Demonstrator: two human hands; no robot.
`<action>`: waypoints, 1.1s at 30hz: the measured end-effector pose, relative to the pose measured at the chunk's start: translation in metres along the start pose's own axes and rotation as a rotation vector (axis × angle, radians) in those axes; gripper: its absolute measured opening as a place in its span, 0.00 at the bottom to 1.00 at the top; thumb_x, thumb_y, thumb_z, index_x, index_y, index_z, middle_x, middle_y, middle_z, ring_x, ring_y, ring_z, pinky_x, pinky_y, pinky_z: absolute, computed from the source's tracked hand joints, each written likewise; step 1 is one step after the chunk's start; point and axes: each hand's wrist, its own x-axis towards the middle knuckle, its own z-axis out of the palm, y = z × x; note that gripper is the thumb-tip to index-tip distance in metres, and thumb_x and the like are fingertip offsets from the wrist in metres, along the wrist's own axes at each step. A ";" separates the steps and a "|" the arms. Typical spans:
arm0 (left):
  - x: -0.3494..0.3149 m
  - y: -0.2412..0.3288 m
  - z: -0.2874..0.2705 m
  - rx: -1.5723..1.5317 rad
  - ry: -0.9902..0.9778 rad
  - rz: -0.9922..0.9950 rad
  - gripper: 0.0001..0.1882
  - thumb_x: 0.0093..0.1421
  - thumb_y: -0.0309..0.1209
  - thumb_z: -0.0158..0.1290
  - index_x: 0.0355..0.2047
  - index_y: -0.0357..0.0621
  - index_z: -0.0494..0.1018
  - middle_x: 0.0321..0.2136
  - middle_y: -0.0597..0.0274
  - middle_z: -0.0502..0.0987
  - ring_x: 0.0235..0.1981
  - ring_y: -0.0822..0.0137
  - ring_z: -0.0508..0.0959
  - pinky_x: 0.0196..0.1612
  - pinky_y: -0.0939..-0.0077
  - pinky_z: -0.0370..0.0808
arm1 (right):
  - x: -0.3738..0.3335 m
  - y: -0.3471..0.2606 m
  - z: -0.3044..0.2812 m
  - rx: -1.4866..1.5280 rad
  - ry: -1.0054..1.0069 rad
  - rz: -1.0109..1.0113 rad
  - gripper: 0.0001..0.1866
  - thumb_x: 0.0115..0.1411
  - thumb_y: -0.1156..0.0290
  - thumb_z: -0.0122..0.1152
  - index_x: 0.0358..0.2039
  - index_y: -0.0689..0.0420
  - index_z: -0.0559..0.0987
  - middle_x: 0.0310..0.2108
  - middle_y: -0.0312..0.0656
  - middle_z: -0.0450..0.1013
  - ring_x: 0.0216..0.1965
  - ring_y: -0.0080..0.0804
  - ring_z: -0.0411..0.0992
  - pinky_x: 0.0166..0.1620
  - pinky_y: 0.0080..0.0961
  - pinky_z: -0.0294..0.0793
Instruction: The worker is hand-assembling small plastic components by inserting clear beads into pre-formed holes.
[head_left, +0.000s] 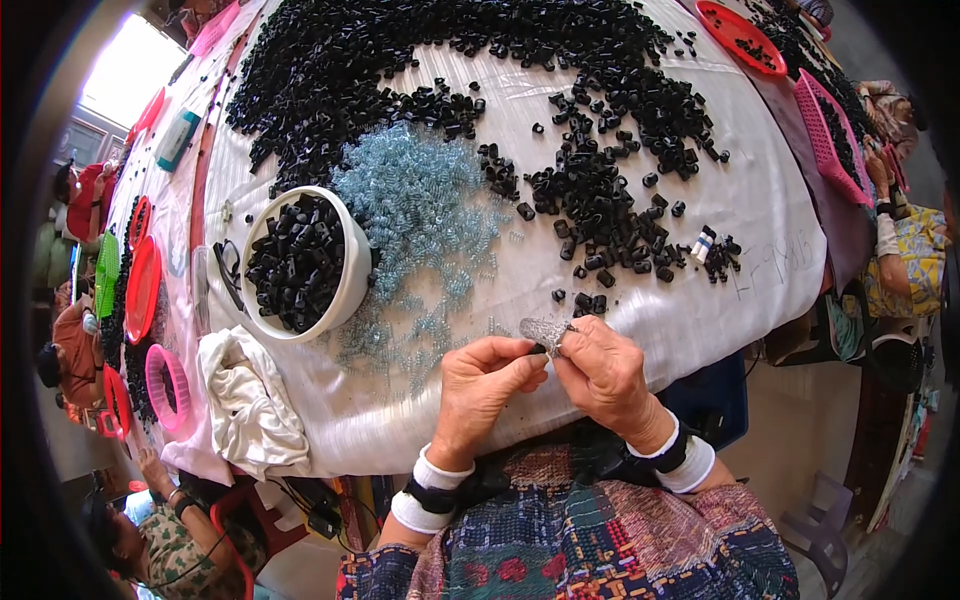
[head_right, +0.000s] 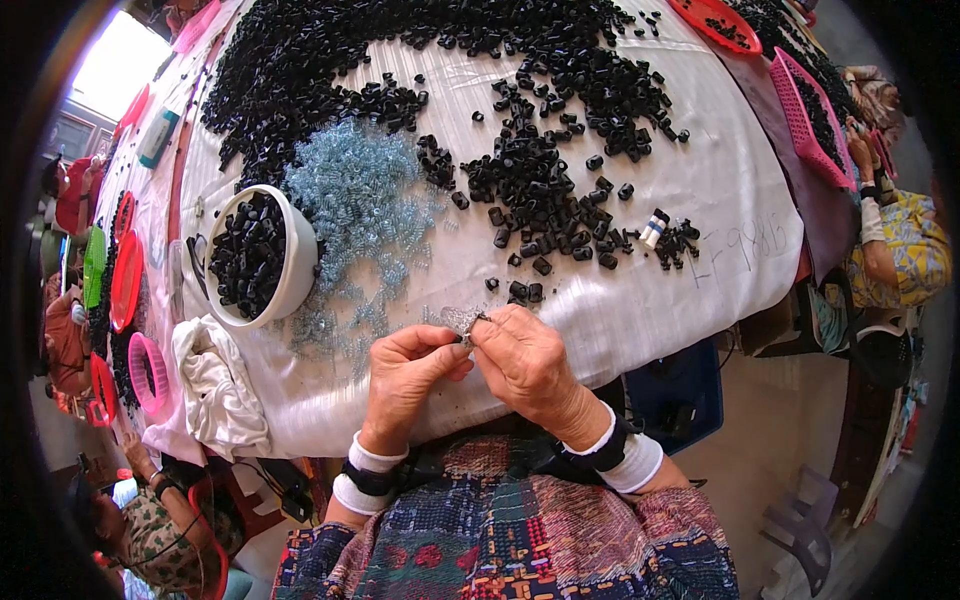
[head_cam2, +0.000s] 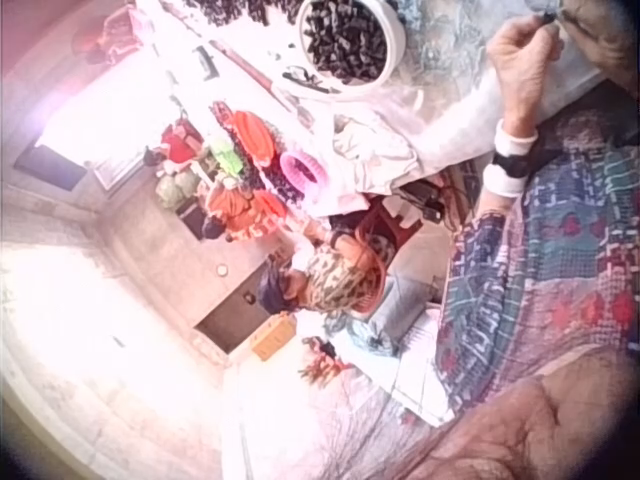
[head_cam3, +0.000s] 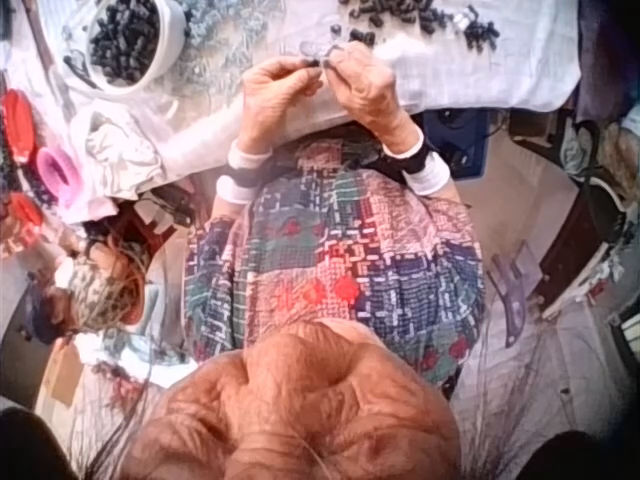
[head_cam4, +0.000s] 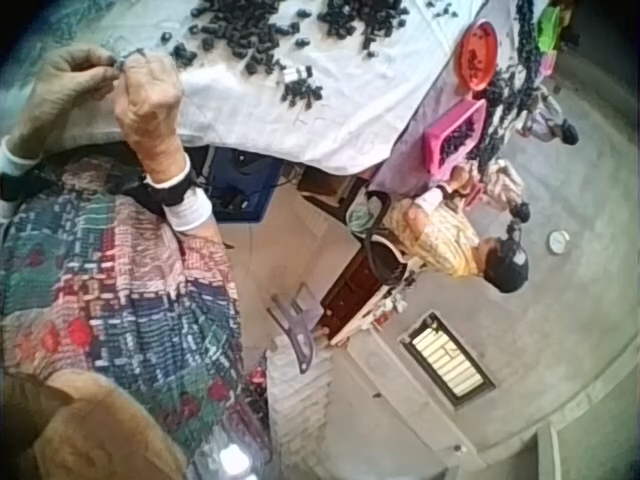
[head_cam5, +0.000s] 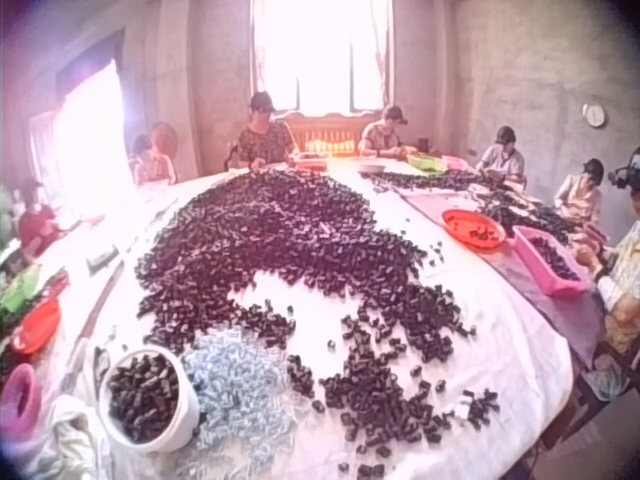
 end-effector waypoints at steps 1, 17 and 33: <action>0.000 0.001 0.000 0.007 0.000 -0.017 0.07 0.54 0.21 0.59 0.34 0.33 0.75 0.27 0.58 0.79 0.27 0.70 0.79 0.33 0.80 0.77 | 0.000 0.001 0.000 0.001 0.000 -0.006 0.14 0.41 0.88 0.59 0.31 0.64 0.75 0.27 0.47 0.71 0.30 0.44 0.71 0.33 0.32 0.72; 0.000 0.006 0.005 0.066 0.023 -0.067 0.04 0.55 0.22 0.54 0.31 0.33 0.75 0.24 0.60 0.77 0.25 0.73 0.78 0.30 0.82 0.75 | 0.001 -0.002 0.002 -0.041 -0.010 -0.030 0.11 0.43 0.88 0.58 0.30 0.64 0.74 0.22 0.45 0.68 0.24 0.42 0.68 0.28 0.32 0.69; 0.002 0.010 0.003 0.022 -0.002 -0.025 0.04 0.55 0.24 0.54 0.29 0.34 0.75 0.25 0.63 0.77 0.27 0.75 0.76 0.34 0.83 0.72 | -0.001 0.004 0.009 -0.025 -0.064 -0.065 0.22 0.41 0.72 0.71 0.36 0.64 0.73 0.36 0.50 0.68 0.35 0.46 0.69 0.37 0.36 0.71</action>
